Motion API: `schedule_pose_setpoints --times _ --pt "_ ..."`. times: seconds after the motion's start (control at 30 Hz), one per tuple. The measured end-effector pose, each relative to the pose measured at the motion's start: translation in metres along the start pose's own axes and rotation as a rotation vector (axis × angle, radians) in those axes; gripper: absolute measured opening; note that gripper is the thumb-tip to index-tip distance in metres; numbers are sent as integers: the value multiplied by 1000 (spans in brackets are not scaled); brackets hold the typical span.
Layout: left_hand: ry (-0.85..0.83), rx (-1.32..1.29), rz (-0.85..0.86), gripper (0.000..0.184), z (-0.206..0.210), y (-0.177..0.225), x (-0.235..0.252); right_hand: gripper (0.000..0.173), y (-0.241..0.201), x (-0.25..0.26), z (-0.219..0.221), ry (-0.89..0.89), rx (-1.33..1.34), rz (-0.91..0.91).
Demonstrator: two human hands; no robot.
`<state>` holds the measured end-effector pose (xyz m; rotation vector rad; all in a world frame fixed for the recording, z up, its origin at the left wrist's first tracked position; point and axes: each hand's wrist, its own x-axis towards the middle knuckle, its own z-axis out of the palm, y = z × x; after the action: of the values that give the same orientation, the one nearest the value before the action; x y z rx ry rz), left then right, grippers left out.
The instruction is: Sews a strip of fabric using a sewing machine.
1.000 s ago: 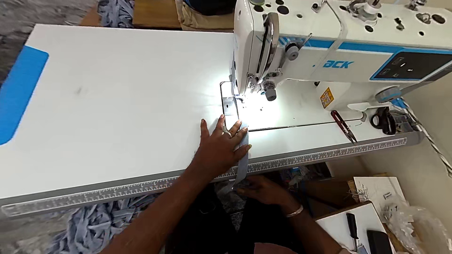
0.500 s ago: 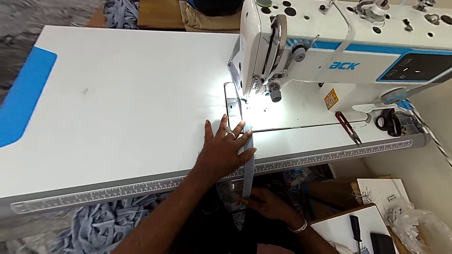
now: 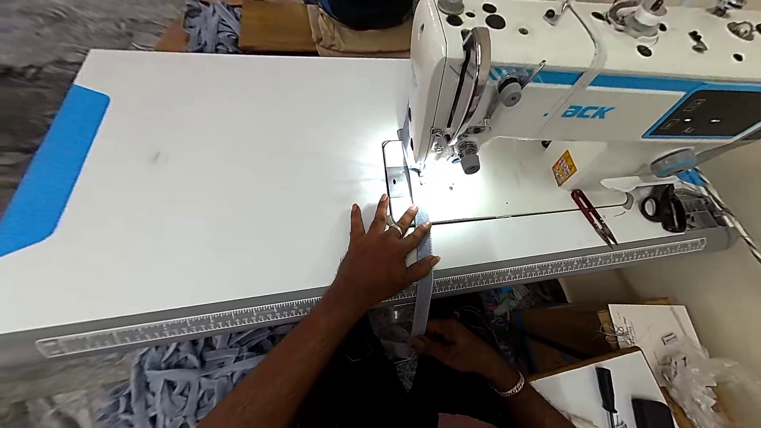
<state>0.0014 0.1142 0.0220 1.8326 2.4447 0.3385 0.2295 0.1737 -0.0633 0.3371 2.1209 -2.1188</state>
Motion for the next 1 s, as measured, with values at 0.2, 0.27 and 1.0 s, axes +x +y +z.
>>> schedule_pose_setpoints --times 0.2,0.27,1.0 --pt "-13 11 3 72 0 0 0 34 0 -3 1 47 16 -47" --pt "-17 20 8 71 0 0 0 33 1 -4 0 54 21 -41" --pt "-25 31 -130 71 -7 -19 51 34 0 -9 -6 12 -116 49"
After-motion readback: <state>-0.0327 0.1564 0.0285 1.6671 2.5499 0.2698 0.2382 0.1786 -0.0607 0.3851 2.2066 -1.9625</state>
